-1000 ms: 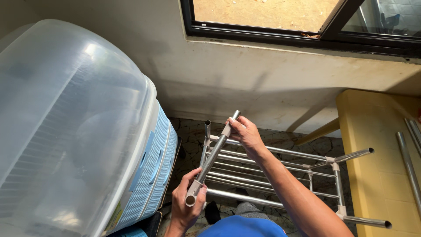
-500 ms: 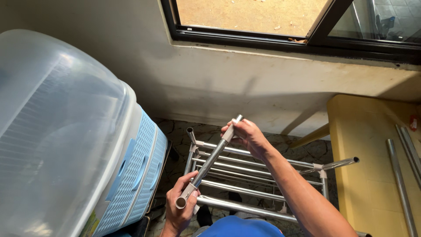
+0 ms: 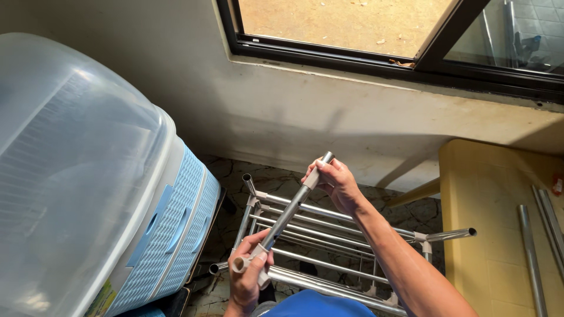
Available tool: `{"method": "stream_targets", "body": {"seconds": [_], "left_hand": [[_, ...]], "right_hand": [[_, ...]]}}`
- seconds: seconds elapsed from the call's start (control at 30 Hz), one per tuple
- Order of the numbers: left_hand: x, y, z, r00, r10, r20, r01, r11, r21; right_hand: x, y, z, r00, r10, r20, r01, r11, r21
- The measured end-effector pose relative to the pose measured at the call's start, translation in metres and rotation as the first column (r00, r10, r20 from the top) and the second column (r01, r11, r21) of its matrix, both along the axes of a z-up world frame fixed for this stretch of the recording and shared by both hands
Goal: The person assembles a metal storage shelf by inserting metal rods into plastic connectors. They connect vertical and horizontal rods to form the frame, working with parts laid out on a nearby table.
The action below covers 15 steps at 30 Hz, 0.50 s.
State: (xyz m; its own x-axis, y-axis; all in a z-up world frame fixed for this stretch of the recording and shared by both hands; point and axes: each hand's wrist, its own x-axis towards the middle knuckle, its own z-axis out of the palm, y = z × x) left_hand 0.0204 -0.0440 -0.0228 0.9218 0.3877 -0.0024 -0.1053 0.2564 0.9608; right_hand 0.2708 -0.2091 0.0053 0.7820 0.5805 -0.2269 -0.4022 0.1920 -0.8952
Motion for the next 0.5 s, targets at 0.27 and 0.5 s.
{"method": "stream_targets", "body": {"seconds": [0.27, 0.5], "left_hand": [[0.005, 0.002, 0.01, 0.996, 0.001, 0.084, -0.059, 0.724, 0.687], [0.001, 0.008, 0.007, 0.996, 0.026, -0.08, 0.009, 0.914, 0.405]], "right_hand": [[0.005, 0.005, -0.01, 0.999, -0.043, 0.007, 0.043, 0.983, -0.179], [-0.003, 0.0, -0.021, 1.0, -0.023, -0.02, 0.022, 0.999, -0.048]]}}
